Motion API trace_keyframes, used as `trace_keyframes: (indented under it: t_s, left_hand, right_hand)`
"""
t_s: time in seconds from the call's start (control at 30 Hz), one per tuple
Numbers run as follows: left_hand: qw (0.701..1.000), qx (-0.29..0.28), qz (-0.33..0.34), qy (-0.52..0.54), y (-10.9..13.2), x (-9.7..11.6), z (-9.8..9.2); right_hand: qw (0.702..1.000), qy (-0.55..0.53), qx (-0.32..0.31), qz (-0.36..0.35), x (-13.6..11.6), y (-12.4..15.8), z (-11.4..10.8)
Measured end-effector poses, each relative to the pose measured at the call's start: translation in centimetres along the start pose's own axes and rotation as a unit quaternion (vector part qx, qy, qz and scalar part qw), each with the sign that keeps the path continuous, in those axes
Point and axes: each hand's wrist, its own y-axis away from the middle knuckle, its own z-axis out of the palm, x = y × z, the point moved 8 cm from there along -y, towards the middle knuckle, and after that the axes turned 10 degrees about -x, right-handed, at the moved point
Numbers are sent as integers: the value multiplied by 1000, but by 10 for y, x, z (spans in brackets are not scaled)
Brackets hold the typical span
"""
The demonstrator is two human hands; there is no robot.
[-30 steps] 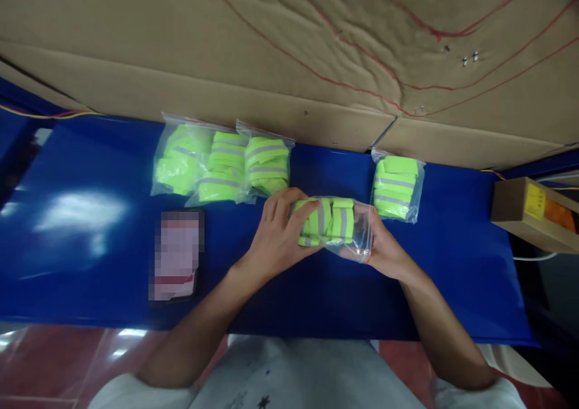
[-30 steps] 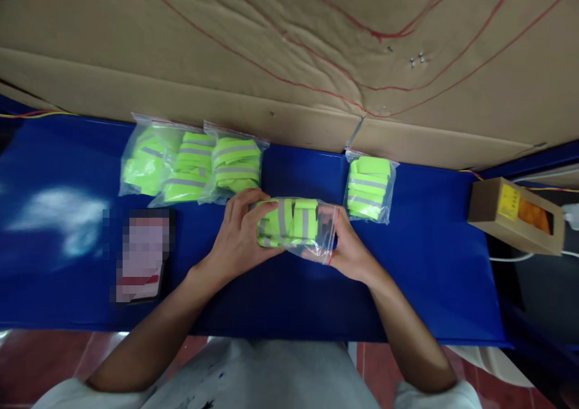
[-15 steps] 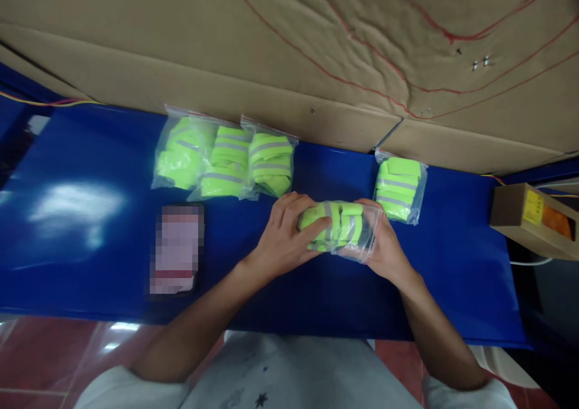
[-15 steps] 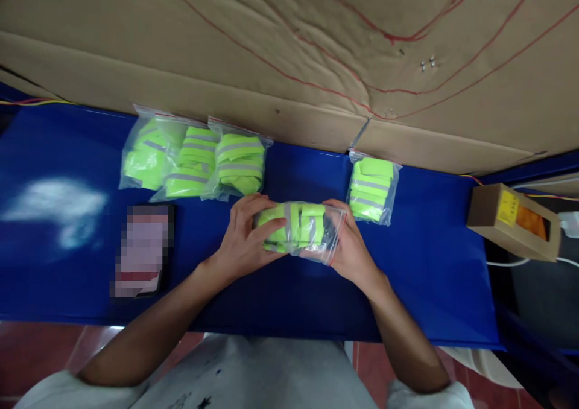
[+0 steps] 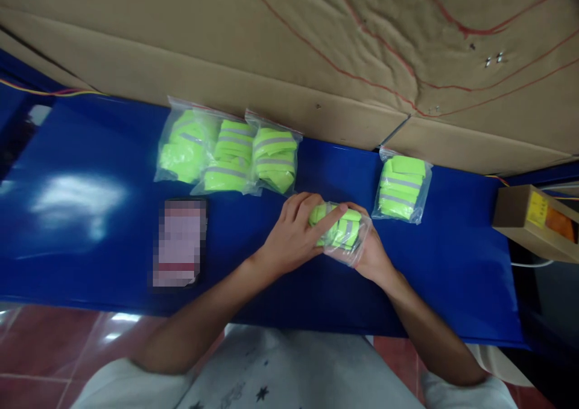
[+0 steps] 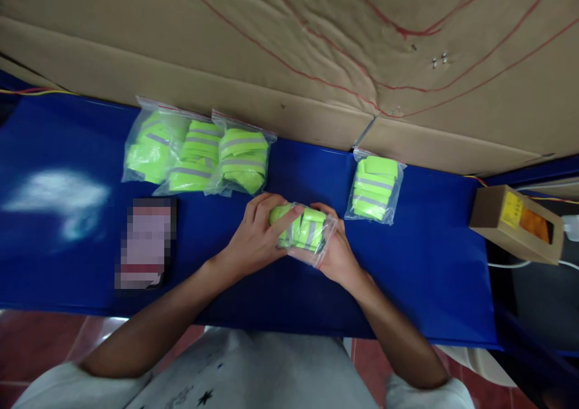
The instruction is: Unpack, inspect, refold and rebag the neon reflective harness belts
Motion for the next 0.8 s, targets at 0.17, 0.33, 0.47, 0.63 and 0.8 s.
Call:
trace_keyframes:
  t_s: [0.17, 0.33, 0.47, 0.63, 0.8]
  left_hand:
    - [1000, 14, 7, -10, -3, 3, -5]
    - [1000, -11, 3, -13, -7, -3, -13]
    - [998, -46, -26, -24, -6, -11, -17]
    - [995, -36, -82, -36, -5, -24, -35]
    - [979, 50, -199, -13, 13, -58, -96]
  right_hand:
    - [998, -33, 36, 24, -7, -1, -13]
    - [993, -98, 24, 59, -8, -2, -21]
    - [984, -151, 51, 82, 8, 1, -36]
    - [946, -278, 130, 100, 28, 7, -65]
    - [907, -361, 200, 88, 35, 20, -86]
